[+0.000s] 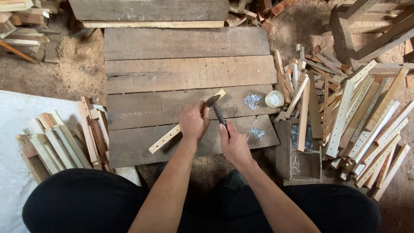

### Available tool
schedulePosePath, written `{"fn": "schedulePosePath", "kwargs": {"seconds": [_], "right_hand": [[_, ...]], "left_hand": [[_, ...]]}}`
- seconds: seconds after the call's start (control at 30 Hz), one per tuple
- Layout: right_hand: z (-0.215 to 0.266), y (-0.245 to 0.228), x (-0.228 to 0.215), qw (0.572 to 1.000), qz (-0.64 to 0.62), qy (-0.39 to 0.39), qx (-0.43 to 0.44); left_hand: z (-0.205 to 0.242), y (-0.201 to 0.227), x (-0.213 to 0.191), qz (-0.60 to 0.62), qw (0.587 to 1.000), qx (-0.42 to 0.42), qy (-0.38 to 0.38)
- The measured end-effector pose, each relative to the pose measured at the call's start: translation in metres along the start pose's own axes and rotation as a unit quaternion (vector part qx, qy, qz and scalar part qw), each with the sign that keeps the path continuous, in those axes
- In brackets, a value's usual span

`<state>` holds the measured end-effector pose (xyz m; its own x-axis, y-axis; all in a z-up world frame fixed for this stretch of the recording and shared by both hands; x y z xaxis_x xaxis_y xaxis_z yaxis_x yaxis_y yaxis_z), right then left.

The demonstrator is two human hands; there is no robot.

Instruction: Hammering nails into wooden strips to assemble a component

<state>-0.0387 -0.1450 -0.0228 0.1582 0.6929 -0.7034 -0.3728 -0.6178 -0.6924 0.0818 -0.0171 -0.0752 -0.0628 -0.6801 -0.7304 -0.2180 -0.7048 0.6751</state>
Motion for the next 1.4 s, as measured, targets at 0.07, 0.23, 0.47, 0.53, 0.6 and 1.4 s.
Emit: {"fn": "schedulePosePath", "kwargs": {"seconds": [0.07,0.23,0.47,0.53,0.6,1.4], "right_hand": [[0.003,-0.008,-0.009,0.999,-0.026,0.009,-0.022],[0.013,-0.028,-0.026,0.986,0.008,0.100,-0.134],[0.002,-0.015,-0.011,0.997,0.004,0.043,-0.063],[0.000,-0.012,-0.014,0.998,-0.004,0.044,-0.050],[0.009,-0.005,-0.021,0.988,-0.062,0.100,-0.104],[-0.017,0.019,0.011,0.999,-0.009,0.000,0.054]], "left_hand": [[0.000,0.012,-0.011,0.003,1.000,0.006,0.008],[-0.001,0.021,-0.020,0.034,0.998,-0.041,-0.037],[0.001,-0.006,-0.013,0.063,0.980,-0.171,-0.086],[-0.002,-0.005,-0.016,0.073,0.977,-0.184,-0.080],[-0.002,0.013,-0.025,0.039,0.997,-0.062,-0.036],[-0.008,-0.021,0.038,-0.133,0.988,-0.017,-0.075]]}}
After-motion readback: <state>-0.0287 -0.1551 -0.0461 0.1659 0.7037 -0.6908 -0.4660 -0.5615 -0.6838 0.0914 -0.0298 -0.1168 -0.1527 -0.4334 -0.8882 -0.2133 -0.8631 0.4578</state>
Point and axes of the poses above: each hand's wrist, its own z-axis away from the middle knuckle, its own x-axis out of the palm, y = z × x, the point moved 10 cm from there along -z, towards the middle knuckle
